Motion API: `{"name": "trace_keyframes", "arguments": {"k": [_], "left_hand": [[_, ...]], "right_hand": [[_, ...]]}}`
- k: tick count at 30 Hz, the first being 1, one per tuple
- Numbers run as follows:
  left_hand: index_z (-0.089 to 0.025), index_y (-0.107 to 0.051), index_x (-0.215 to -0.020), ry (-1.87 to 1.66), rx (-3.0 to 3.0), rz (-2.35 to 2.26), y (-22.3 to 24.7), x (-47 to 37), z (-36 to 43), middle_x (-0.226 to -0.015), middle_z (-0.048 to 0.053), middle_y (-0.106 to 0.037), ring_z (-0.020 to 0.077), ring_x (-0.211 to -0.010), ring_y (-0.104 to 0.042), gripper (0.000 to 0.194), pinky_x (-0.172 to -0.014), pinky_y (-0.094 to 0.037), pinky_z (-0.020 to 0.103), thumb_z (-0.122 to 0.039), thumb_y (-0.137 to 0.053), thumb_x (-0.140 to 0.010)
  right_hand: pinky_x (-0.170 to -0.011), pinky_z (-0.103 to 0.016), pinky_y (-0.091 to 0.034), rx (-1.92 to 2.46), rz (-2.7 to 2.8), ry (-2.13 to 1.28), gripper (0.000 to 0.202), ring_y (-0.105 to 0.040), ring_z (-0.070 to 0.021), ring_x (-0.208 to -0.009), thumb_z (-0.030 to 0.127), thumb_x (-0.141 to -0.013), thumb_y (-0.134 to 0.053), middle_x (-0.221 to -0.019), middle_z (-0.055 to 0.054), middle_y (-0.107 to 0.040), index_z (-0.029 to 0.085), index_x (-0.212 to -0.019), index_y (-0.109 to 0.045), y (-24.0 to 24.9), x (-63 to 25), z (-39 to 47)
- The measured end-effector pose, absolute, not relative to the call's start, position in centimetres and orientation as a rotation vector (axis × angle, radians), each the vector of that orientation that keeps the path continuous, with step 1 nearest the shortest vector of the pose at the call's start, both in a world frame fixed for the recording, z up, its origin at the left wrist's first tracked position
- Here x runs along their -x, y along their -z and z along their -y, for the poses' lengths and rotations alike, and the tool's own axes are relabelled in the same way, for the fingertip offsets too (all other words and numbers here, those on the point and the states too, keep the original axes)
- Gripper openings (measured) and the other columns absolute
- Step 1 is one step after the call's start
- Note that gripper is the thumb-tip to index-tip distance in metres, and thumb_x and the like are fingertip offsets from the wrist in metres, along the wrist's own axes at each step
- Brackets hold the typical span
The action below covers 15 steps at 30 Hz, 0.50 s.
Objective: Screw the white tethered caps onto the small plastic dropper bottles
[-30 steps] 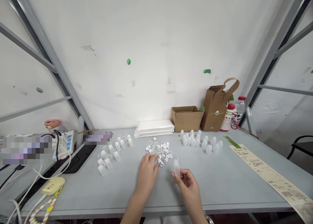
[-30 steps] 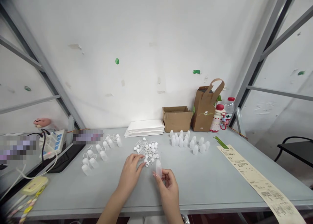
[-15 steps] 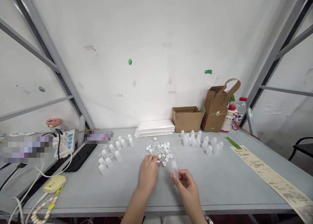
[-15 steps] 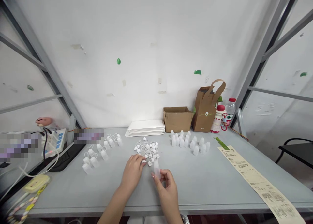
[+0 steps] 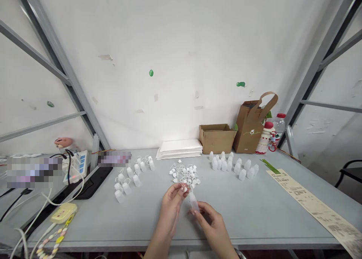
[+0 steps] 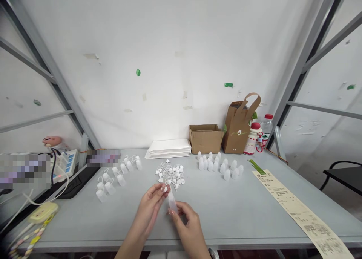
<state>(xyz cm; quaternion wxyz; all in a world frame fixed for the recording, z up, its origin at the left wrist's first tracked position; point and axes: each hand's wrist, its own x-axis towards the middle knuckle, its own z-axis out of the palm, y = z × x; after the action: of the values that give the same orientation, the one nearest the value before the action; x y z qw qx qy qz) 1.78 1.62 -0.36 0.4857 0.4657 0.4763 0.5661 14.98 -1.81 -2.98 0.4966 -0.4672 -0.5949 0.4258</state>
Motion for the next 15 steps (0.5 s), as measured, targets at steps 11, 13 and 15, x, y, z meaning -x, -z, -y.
{"name": "trace_keyframes", "arguments": {"k": [11, 13, 15], "left_hand": [[-0.016, -0.065, -0.073, -1.292, -0.846, -1.049, -1.2, -2.3, -0.2, -0.079, 0.009, -0.073, 0.0216, -0.083, -0.064, 0.024, -0.079, -0.044, 0.031, -0.032, -0.075, -0.059], [-0.016, -0.065, -0.07, -1.307, -0.844, -1.059, -1.0, -2.3, -0.3, -0.079, 0.008, -0.073, 0.0221, -0.084, -0.064, 0.023, -0.08, -0.044, 0.031, -0.032, -0.076, -0.058], [-0.017, -0.063, -0.066, -1.328, -0.839, -1.06, -0.8, -2.4, -0.4, -0.077, 0.008, -0.073, 0.0224, -0.084, -0.065, 0.022, -0.08, -0.044, 0.032, -0.032, -0.076, -0.057]], "right_hand": [[-0.062, -0.025, -0.043, 1.219, 1.546, -0.587, 0.008, -0.052, -0.016, -0.064, 0.026, -0.08, -0.058, -0.067, 0.0, -0.053, 0.019, -0.076, -0.057, 4.3, -14.5, 2.0], [-0.06, -0.026, -0.043, 1.217, 1.559, -0.524, 0.007, -0.05, -0.0159, -0.063, 0.025, -0.08, -0.056, -0.066, 0.001, -0.051, 0.019, -0.076, -0.055, 4.4, -14.2, 1.9], [-0.059, -0.026, -0.042, 1.212, 1.567, -0.496, 0.008, -0.05, -0.016, -0.062, 0.024, -0.081, -0.055, -0.066, 0.001, -0.05, 0.019, -0.075, -0.055, 4.5, -14.1, 2.0]]}}
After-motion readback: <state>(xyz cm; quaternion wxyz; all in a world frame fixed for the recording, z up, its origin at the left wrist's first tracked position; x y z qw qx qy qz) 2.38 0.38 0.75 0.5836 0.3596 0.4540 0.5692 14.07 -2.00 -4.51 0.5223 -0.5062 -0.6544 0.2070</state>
